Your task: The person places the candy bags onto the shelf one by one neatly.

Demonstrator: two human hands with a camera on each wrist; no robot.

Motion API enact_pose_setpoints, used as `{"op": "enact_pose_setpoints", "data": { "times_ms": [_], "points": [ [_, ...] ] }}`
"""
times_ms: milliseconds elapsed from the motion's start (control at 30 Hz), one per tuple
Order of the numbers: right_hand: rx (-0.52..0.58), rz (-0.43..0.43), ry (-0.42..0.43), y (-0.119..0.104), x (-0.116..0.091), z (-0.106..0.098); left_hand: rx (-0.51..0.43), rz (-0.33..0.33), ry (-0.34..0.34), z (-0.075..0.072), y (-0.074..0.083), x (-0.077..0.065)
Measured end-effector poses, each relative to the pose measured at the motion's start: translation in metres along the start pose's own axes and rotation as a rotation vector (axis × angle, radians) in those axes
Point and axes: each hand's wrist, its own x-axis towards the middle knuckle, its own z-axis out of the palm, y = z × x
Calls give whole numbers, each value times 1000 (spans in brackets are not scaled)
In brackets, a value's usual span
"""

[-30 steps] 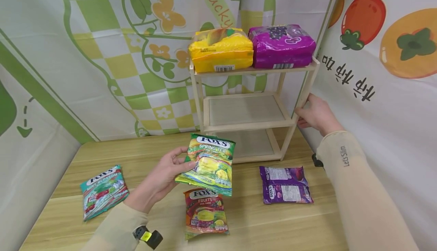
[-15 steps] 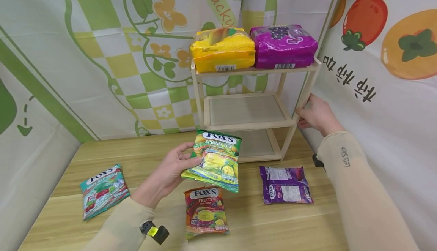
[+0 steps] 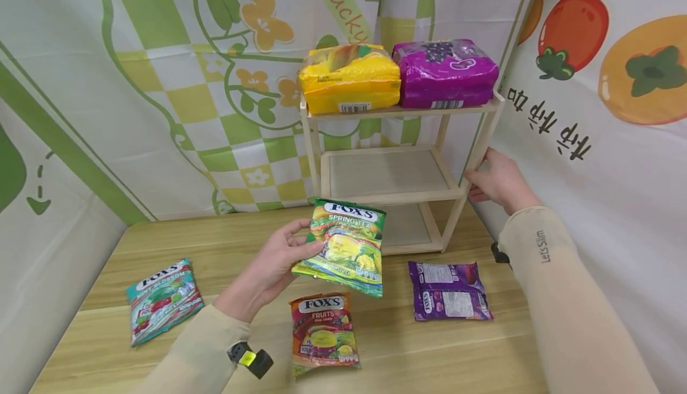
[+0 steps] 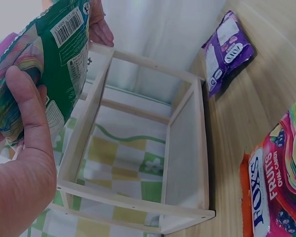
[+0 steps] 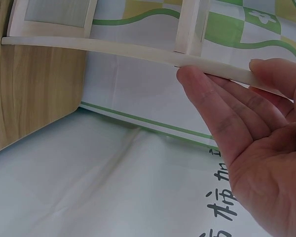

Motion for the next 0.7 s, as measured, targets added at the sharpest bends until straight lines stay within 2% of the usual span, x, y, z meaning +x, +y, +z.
{"op": "enact_pose_setpoints", "data": {
  "times_ms": [267, 700],
  "points": [
    [-1, 6, -6, 1, 1, -1, -7, 21, -16, 3, 2, 4],
    [-2, 13, -5, 1, 1, -1, -15, 34, 4, 7, 5, 9]
  ]
}}
